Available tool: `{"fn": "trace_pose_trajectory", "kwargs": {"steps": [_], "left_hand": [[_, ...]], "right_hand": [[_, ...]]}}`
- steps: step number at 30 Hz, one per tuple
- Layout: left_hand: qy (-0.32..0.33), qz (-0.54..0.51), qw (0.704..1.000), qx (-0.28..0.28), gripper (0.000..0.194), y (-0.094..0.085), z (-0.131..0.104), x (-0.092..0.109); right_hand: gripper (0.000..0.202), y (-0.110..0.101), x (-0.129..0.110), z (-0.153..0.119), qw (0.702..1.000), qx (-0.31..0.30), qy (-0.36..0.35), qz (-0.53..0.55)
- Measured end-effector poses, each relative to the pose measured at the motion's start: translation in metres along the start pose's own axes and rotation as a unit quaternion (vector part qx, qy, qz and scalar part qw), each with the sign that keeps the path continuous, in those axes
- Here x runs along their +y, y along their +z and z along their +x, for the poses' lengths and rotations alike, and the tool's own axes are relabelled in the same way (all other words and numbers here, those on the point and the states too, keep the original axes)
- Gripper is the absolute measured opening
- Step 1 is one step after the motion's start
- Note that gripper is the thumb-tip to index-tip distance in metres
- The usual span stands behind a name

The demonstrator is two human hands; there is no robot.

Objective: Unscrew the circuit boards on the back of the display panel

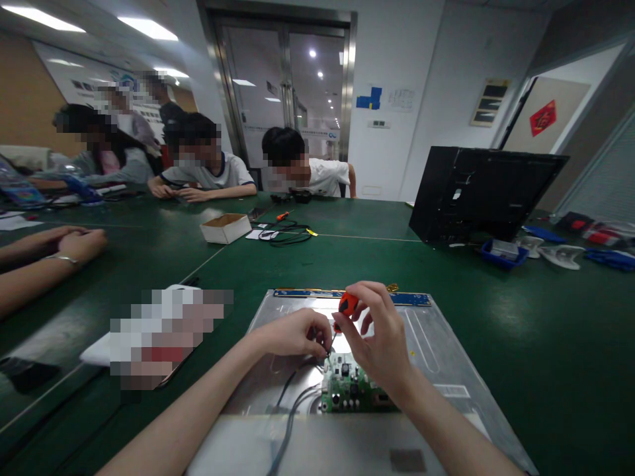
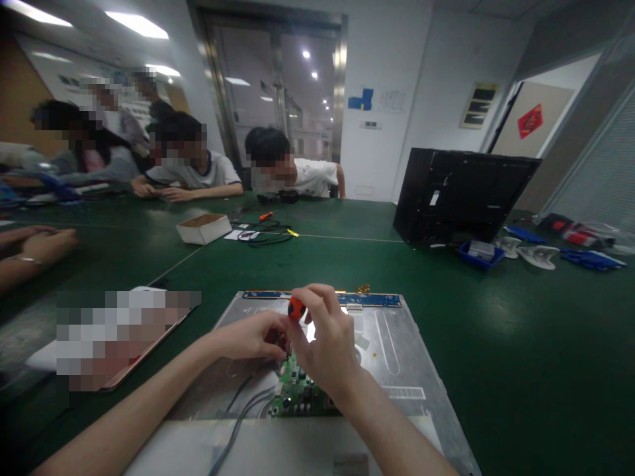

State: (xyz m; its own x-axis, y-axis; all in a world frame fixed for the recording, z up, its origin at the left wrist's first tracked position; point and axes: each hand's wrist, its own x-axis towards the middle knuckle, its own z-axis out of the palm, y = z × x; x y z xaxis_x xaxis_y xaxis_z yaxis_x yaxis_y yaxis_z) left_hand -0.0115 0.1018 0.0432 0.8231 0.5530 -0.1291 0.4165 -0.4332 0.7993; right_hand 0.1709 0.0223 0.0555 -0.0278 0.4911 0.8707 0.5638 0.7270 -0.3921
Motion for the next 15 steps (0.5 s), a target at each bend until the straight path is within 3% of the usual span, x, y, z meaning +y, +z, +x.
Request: {"fn": "trace_pose_trajectory", "kwargs": {"steps": [7, 15], "left_hand": [[-0.002, -0.003, 1.000, 0.001, 0.006, 0.0003, 0.0004, -0.0005], [0.001, 0.001, 1.000, -0.004, 0.007, -0.0007, 0.0016, -0.0017]], "right_hand": [[0.033, 0.0004, 0.0000, -0.0016, 1.000, -0.019, 0.006, 0.008], [0.031, 0.0026, 0.0008, -0.0042, 1.000, 0.007, 0.022, 0.008]]}}
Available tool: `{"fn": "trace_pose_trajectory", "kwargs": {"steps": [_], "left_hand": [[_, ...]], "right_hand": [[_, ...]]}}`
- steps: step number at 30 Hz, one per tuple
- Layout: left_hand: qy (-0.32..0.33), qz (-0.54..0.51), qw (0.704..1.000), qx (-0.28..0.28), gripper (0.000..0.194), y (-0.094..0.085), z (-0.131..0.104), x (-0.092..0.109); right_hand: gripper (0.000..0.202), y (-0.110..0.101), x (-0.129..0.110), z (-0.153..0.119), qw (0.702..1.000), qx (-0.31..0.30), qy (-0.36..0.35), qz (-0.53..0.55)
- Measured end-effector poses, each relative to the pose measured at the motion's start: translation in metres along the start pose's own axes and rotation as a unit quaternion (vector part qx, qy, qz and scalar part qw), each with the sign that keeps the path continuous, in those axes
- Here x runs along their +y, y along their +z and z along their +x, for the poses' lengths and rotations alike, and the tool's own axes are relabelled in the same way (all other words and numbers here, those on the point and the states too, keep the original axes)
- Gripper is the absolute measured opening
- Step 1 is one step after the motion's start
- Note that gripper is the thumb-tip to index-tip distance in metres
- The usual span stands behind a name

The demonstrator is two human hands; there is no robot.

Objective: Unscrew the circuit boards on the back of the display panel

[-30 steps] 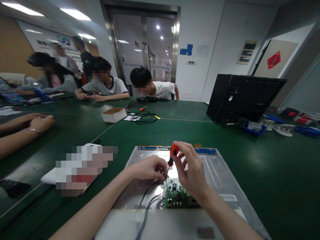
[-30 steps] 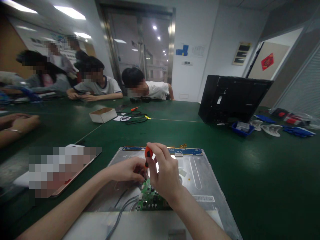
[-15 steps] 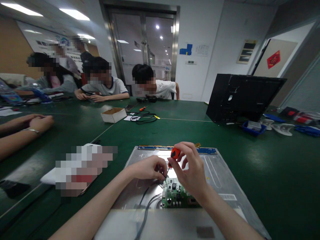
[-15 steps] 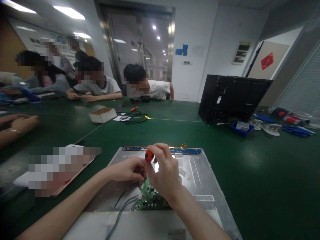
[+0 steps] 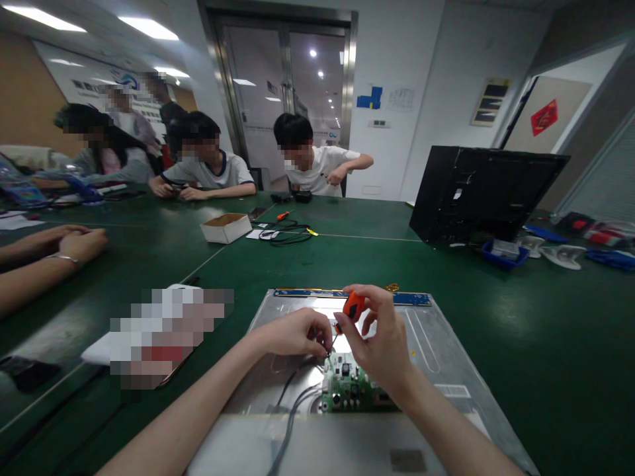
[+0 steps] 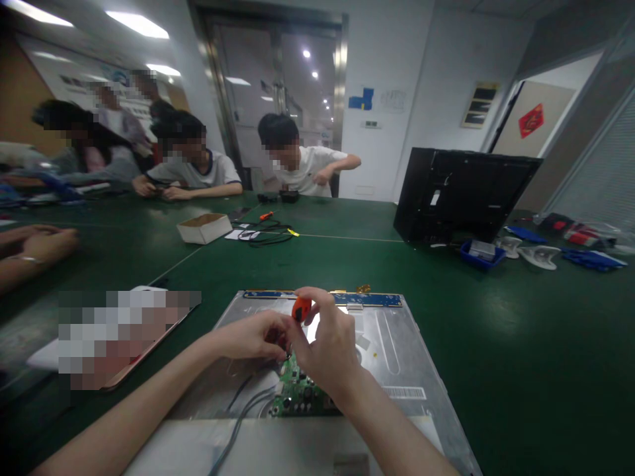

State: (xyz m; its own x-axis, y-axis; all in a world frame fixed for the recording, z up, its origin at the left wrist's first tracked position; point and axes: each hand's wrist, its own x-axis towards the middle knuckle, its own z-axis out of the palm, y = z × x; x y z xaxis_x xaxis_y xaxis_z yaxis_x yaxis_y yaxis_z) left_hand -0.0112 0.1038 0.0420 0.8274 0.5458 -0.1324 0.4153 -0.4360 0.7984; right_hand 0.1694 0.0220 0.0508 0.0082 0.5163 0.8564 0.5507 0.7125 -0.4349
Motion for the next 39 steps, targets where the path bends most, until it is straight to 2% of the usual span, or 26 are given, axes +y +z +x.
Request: {"fn": "trace_pose_trajectory", "kwargs": {"steps": [39], "left_hand": [[0.008, 0.000, 1.000, -0.006, 0.006, -0.0011, 0.0000, -0.0001]], "right_hand": [[0.029, -0.0016, -0.0026, 0.0029, 1.000, -0.002, -0.005, -0.015]]}}
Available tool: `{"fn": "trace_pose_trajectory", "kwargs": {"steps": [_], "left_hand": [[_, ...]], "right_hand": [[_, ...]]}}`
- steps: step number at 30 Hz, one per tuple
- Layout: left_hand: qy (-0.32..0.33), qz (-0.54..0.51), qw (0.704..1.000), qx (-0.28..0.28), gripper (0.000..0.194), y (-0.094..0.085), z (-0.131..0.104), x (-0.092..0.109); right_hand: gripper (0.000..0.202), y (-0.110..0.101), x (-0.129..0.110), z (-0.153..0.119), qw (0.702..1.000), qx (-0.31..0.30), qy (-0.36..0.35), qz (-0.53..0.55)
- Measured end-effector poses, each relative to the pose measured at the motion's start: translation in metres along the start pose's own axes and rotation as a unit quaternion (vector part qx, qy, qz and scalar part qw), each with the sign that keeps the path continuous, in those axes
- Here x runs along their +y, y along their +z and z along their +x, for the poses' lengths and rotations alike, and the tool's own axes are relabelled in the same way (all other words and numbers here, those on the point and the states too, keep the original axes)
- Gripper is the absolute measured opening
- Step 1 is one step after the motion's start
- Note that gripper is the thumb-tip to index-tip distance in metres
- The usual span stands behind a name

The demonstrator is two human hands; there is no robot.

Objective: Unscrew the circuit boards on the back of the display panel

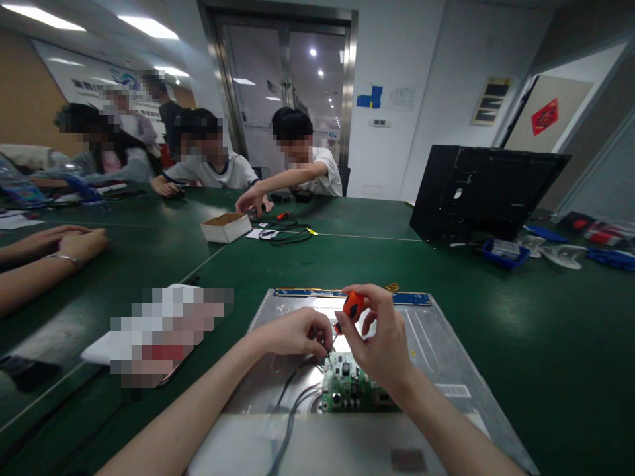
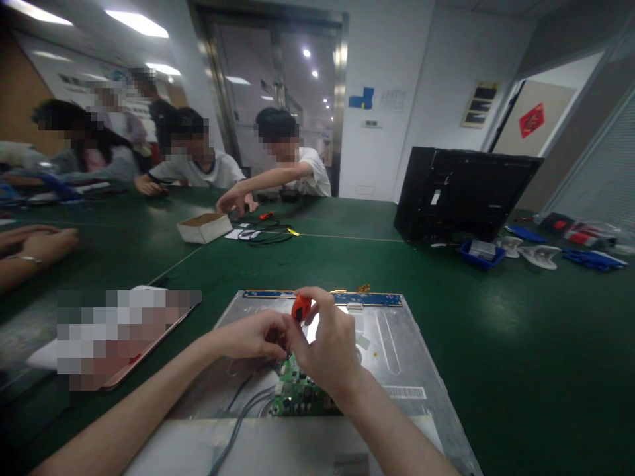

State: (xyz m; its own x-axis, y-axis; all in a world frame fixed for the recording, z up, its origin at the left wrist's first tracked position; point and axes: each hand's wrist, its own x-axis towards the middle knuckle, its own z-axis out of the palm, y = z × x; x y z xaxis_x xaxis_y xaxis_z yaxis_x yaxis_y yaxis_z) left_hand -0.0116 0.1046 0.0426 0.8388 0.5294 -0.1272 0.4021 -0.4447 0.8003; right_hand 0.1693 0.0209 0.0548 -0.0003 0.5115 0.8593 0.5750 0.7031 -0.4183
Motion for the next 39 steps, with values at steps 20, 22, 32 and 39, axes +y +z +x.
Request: {"fn": "trace_pose_trajectory", "kwargs": {"steps": [20, 22, 32, 39], "left_hand": [[-0.005, 0.010, 1.000, 0.005, 0.006, 0.0009, -0.0005, -0.0001], [-0.005, 0.008, 1.000, 0.007, 0.006, 0.0011, -0.0004, 0.0001], [-0.005, 0.003, 1.000, 0.010, 0.006, 0.0015, -0.0005, 0.0014], [-0.004, -0.002, 1.000, 0.010, 0.006, 0.0020, -0.0009, 0.0006]], "right_hand": [[0.031, 0.0012, 0.0016, -0.0014, 1.000, 0.002, 0.001, 0.013], [0.030, 0.0010, 0.0012, -0.0010, 1.000, 0.003, -0.002, 0.013], [0.031, 0.0008, 0.0016, -0.0008, 1.000, -0.002, -0.002, 0.020], [0.028, -0.0016, -0.0002, 0.0007, 1.000, -0.005, -0.011, 0.014]]}}
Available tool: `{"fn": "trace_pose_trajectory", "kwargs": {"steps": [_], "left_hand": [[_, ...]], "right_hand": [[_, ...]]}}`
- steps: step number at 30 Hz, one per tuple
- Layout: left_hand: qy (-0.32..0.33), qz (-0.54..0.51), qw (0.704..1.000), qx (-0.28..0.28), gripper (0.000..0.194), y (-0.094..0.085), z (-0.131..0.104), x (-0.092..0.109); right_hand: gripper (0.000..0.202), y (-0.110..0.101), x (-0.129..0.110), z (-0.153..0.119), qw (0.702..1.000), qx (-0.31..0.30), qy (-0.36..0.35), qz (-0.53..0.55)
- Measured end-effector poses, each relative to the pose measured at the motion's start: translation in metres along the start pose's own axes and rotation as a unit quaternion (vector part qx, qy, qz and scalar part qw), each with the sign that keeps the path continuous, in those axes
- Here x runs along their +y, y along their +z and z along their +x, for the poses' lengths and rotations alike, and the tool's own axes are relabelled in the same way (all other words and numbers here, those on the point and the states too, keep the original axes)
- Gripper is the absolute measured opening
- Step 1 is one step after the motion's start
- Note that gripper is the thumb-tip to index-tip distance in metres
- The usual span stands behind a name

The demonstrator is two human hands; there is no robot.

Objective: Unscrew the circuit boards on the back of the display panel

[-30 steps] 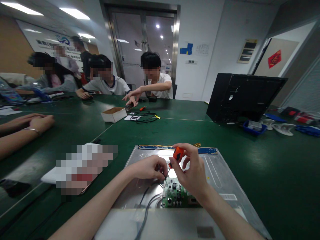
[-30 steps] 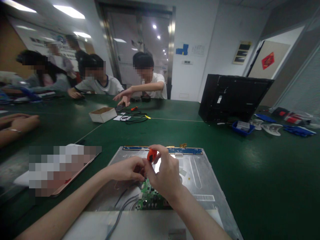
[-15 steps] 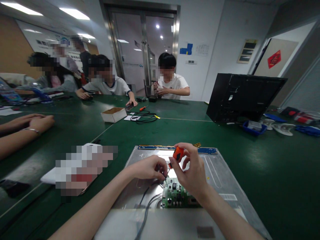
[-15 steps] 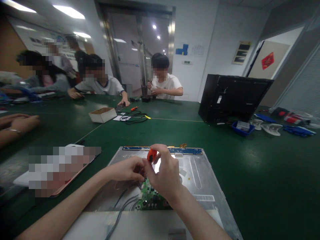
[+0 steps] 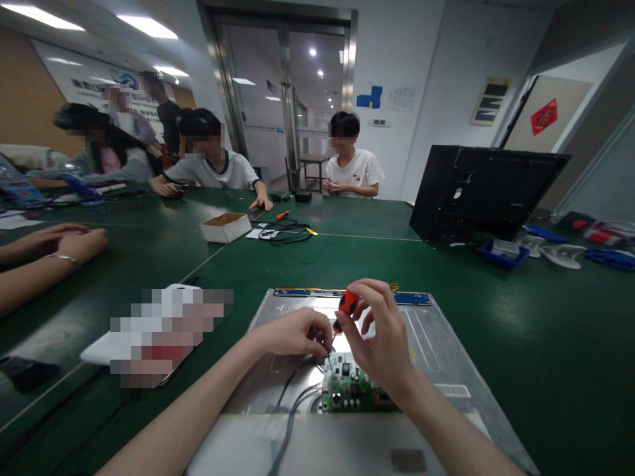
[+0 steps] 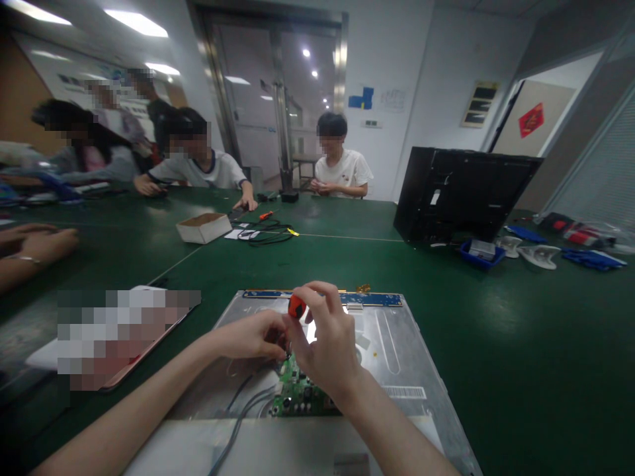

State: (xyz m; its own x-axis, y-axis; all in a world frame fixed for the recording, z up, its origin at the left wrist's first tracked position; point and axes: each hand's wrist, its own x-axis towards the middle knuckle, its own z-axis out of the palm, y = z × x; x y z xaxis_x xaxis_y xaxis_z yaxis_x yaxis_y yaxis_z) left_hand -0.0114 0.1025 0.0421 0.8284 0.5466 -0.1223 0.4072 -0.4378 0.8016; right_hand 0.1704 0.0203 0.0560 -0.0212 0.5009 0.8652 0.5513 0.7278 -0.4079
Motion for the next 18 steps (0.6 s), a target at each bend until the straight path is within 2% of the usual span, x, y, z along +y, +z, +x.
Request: {"fn": "trace_pose_trajectory", "kwargs": {"steps": [4, 8, 13, 18], "left_hand": [[0.005, -0.006, 1.000, -0.001, 0.008, 0.0009, 0.0004, -0.0042], [0.009, -0.011, 1.000, -0.001, 0.009, 0.0012, 0.0001, -0.0069], [0.001, 0.010, 1.000, 0.001, 0.009, 0.0003, -0.0010, -0.0037], [0.007, 0.002, 1.000, 0.004, 0.008, 0.0007, -0.0013, 0.0005]], "right_hand": [[0.034, -0.0008, -0.0005, -0.0008, 1.000, -0.019, 0.000, 0.002], [0.034, -0.0005, -0.0008, -0.0013, 1.000, -0.011, -0.007, -0.002], [0.030, 0.0006, -0.0012, -0.0018, 1.000, 0.008, 0.008, -0.013], [0.033, 0.0001, -0.0022, -0.0009, 1.000, -0.005, -0.002, 0.005]]}}
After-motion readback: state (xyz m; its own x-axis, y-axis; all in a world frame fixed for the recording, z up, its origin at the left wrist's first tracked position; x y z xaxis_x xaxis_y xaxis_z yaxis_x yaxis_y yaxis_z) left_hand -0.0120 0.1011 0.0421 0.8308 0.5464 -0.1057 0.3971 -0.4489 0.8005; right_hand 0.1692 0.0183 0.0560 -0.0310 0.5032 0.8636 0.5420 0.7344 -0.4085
